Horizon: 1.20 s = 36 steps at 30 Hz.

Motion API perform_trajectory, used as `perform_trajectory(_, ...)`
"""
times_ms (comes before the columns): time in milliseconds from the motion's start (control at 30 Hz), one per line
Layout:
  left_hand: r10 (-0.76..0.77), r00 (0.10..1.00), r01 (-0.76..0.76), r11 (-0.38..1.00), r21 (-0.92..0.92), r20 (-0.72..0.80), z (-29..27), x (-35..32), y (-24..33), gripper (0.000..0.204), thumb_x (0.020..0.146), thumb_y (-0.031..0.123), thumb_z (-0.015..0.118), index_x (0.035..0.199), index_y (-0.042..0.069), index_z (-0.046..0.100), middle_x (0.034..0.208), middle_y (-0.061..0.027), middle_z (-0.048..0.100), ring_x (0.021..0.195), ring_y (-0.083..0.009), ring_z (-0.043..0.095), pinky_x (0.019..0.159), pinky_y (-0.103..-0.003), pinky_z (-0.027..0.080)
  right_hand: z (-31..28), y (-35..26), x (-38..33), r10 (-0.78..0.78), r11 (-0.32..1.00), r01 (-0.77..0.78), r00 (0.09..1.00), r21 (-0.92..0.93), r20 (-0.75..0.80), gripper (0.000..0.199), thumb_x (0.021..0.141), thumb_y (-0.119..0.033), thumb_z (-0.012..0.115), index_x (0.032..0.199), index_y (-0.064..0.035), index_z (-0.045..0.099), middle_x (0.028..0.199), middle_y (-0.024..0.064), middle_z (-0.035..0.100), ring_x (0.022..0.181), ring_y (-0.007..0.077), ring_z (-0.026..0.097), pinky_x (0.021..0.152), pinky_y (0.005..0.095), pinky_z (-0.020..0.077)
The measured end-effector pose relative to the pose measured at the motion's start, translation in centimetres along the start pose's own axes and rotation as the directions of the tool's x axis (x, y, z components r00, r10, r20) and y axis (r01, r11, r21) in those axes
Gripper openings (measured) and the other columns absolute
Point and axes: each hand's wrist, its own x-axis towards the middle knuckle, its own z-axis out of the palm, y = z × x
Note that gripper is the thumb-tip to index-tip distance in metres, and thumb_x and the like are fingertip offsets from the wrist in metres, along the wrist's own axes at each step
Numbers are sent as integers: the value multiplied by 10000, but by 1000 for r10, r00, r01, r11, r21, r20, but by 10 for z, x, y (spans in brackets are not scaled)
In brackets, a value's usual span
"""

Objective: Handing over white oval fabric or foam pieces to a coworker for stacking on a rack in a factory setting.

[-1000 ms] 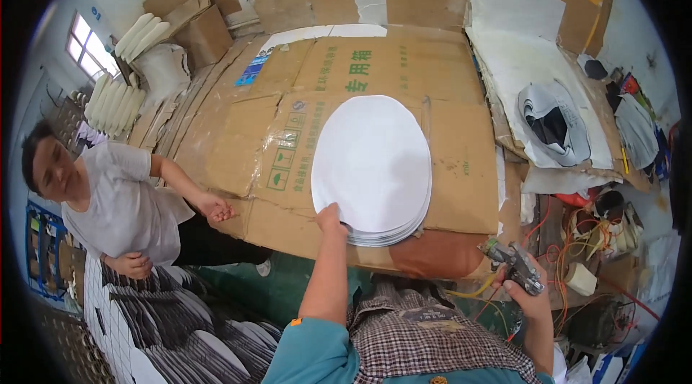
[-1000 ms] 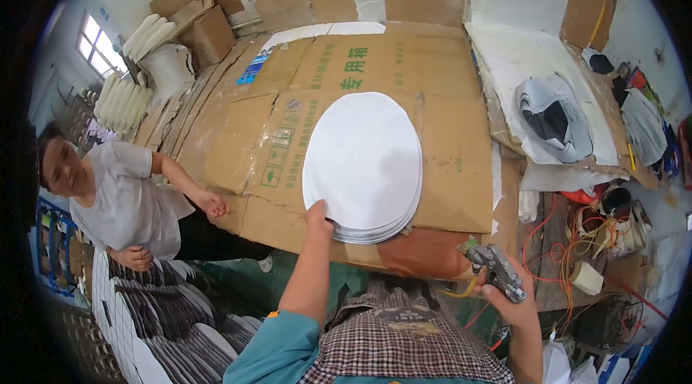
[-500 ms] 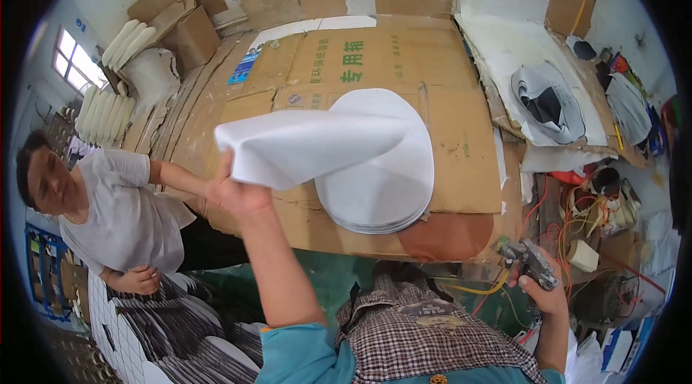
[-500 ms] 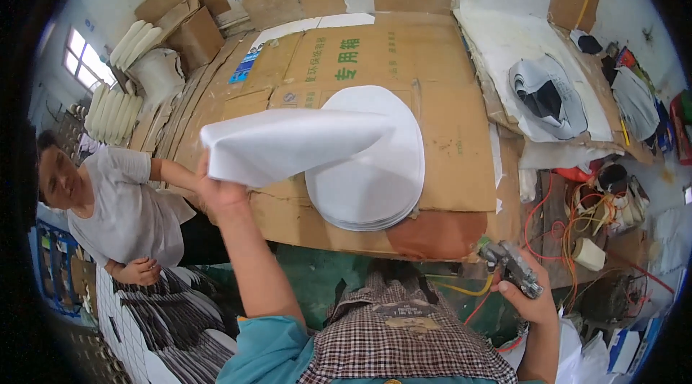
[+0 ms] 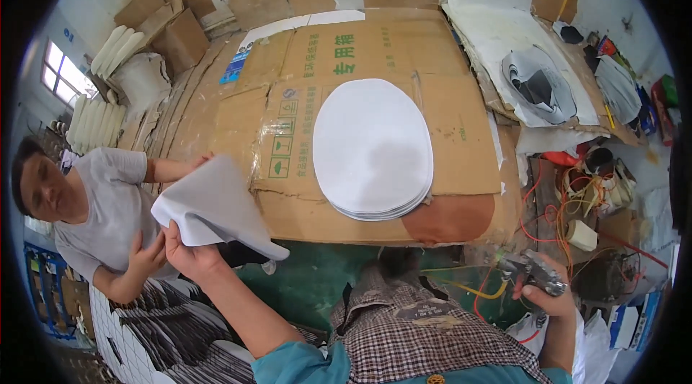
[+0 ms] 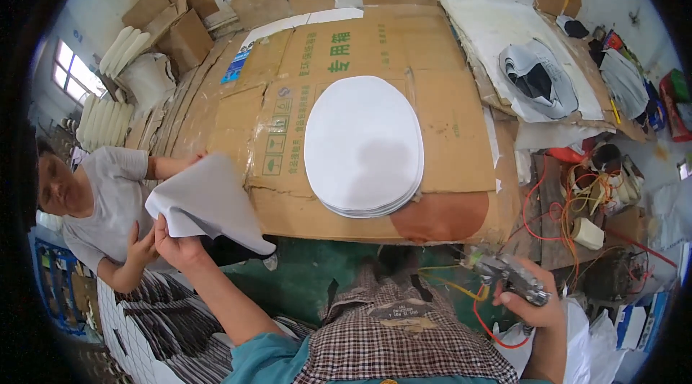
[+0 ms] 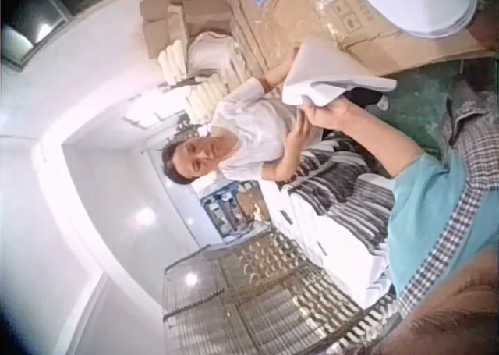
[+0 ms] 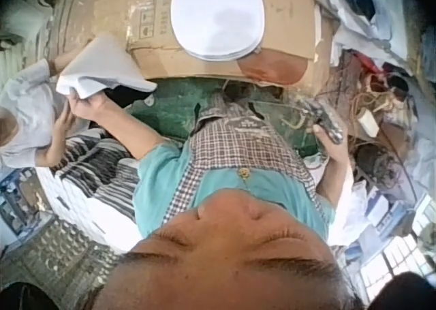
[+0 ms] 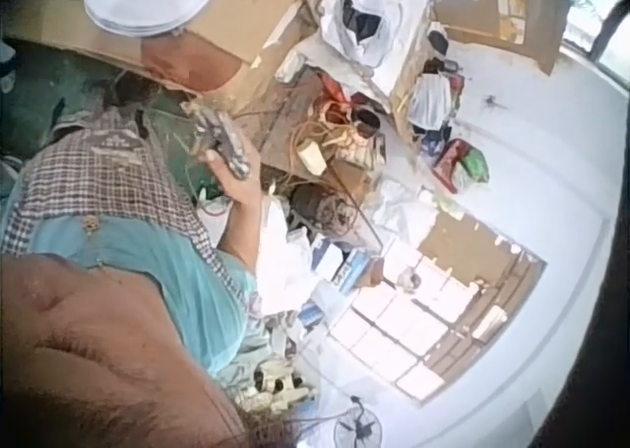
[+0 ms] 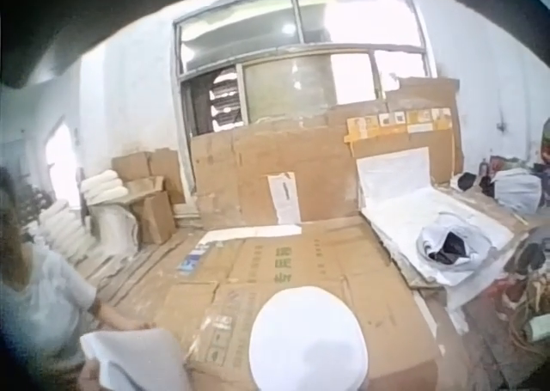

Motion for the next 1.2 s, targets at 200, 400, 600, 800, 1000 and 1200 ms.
perform_trajectory(200, 51, 995, -49, 999, 16, -88, -1, -12, 10, 412, 830, -12, 482, 1237, -37, 423, 1206, -183, 517, 1123, -314, 510, 962, -481, 422, 12, 0, 11, -112, 993, 114, 984, 5, -136, 542, 740, -132, 686, 1197, 56, 463, 827, 106, 592, 688, 163, 589, 619, 291, 503)
perform_trajectory(400, 220, 975, -220, 975, 24, 16, -37, -6, 13, 383, 786, -61, 472, 1165, -18, 441, 856, -136, 566, 768, -248, 537, 621, -295, 491, -1, -8, -17, -59, 992, 44, 990, -116, -130, 549, 732, -131, 694, 1194, 53, 462, 801, 106, 594, 676, 166, 593, 624, 297, 520)
perform_trajectory(600, -6, 994, 0, 999, -53, -108, -72, 0, -26, 368, 781, -10, 481, 1148, -27, 484, 832, -118, 555, 755, -237, 516, 578, -270, 459, 19, -7, -19, -50, 997, 47, 998, -60, -38, 583, 724, -121, 705, 1217, 57, 450, 820, 115, 601, 699, 171, 602, 633, 310, 527)
perform_trajectory(800, -97, 980, 90, 995, -44, -171, -103, 0, -53, 270, 806, 50, 525, 1068, -12, 552, 826, -111, 592, 737, -240, 548, 583, -292, 462, 13, -32, -26, -20, 970, -25, 983, -243, -182, 558, 728, -137, 698, 1201, 51, 470, 793, 84, 601, 680, 140, 594, 616, 272, 494)
perform_trajectory(1000, -168, 928, 181, 983, 9, -333, -103, -11, -93, 112, 828, 138, 550, 791, 51, 609, 650, -48, 589, 587, -186, 550, 495, -271, 417, 19, -16, -15, -33, 975, 49, 996, -218, 78, 531, 713, -72, 684, 1195, 39, 492, 819, 98, 614, 707, 150, 610, 641, 287, 497)
perform_trajectory(1200, -306, 882, 411, 872, 266, -357, -117, -31, -146, 185, 828, 98, 555, 1006, 48, 542, 721, -42, 587, 587, -157, 568, 519, -260, 483, 33, -14, 18, -204, 978, 194, 965, -79, -165, 546, 747, -129, 672, 1216, 46, 452, 798, 90, 575, 661, 142, 570, 606, 263, 478)
